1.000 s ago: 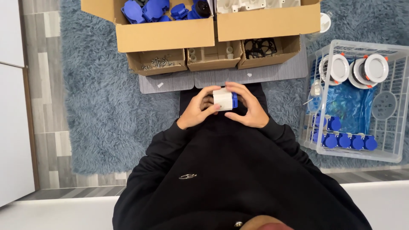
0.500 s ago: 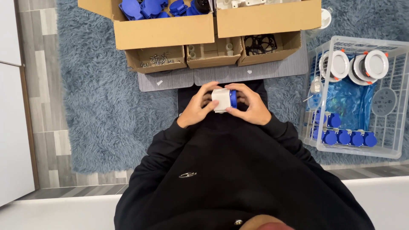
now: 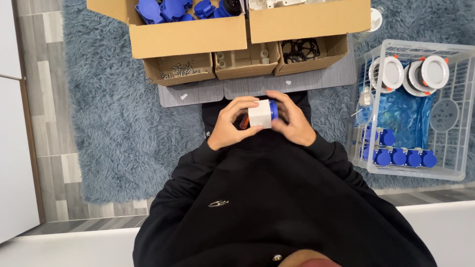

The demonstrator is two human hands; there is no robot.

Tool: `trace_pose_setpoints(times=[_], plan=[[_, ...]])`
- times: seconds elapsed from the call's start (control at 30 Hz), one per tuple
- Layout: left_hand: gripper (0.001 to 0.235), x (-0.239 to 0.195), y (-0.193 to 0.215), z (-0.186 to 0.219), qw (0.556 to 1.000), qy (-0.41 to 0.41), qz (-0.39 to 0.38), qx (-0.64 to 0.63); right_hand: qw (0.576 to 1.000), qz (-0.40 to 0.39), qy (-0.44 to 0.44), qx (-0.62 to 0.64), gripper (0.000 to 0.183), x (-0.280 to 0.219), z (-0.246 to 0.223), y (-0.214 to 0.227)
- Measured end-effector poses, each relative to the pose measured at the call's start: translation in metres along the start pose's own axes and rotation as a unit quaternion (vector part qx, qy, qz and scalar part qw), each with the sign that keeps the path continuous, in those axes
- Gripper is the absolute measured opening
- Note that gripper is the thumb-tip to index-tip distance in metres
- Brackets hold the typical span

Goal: The person assembles a blue electrical socket cover onto a white wall plate using screws and a screwdriver. They then place the assembled unit into a plastic crate and begin handling another socket cover.

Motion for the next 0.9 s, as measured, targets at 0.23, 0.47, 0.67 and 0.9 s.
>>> trace_pose_setpoints(times=[0.23, 0.47, 0.67, 0.9], plan=[[0.073, 0.004, -0.001, 0.013, 0.995, -0.069, 0.003, 0.077, 0.997, 0.043, -0.05, 0.045, 0.059, -0.001, 0.0, 0.001], [0.075, -0.007, -0.004, -0.025, 0.997, 0.073, -0.029, -0.027, 0.996, 0.048, 0.043, -0.056, 0.057, 0.004, -0.027, 0.003], [0.07, 0.004, -0.003, 0.005, 1.0, -0.007, -0.021, 0.0, 0.999, 0.015, 0.024, 0.023, 0.073, 0.004, -0.018, 0.003], [0.074, 0.002, -0.001, 0.002, 0.998, -0.034, -0.024, 0.036, 0.996, 0.039, -0.059, 0.046, 0.053, -0.002, 0.007, 0.006]])
Point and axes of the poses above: each hand's wrist, its own x-axis towards the middle knuckle, its own y-axis out of the back of the hand, z = x × y, the point moved 4 cm from there along x, towards the middle knuckle, and after that the axes turned 6 degrees about -z, right-handed, at the moved point
